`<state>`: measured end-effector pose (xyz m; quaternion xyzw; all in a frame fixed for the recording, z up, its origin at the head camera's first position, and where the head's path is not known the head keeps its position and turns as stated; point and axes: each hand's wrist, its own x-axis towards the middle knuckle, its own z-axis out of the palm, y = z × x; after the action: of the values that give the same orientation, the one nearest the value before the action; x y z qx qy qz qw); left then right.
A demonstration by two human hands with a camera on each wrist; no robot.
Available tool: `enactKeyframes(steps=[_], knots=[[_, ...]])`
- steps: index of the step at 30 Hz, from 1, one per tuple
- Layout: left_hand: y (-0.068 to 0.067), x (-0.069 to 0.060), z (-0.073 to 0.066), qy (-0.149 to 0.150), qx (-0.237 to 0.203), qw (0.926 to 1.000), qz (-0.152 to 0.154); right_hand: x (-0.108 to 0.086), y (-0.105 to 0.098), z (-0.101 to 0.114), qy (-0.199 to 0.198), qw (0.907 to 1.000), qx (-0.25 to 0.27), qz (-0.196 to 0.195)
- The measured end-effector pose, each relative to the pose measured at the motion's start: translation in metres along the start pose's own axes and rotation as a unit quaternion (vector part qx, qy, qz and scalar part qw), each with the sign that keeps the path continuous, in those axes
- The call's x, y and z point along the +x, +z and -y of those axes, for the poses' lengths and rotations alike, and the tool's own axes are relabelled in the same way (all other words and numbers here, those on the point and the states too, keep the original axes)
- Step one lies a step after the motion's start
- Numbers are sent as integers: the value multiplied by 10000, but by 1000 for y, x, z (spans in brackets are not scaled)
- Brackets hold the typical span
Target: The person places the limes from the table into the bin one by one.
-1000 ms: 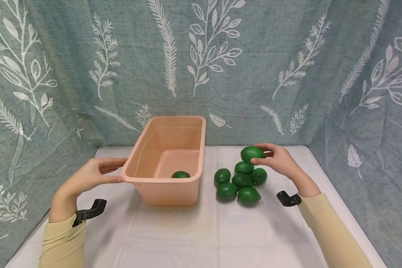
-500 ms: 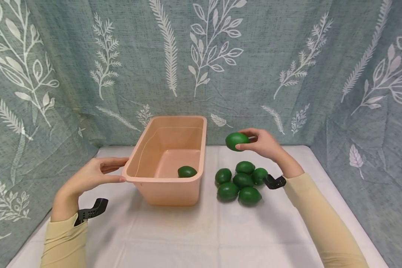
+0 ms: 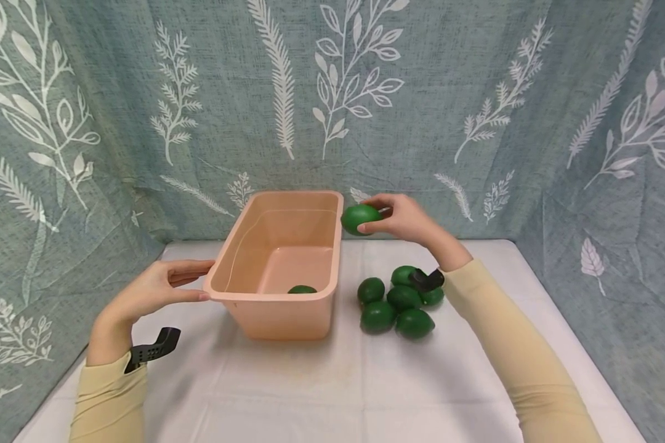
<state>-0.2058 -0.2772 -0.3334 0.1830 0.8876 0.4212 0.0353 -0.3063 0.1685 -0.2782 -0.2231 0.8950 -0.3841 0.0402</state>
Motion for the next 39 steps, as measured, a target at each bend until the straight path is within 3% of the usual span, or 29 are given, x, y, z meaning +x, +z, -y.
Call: enactKeyframes(steps=[16,39], knots=[[0,0,1,18,-101,9999,39,30,23,44,-284,9983,122,487],[0,0,5,-45,-59,10000,-19,75,65,66,-451,9962,70,744]])
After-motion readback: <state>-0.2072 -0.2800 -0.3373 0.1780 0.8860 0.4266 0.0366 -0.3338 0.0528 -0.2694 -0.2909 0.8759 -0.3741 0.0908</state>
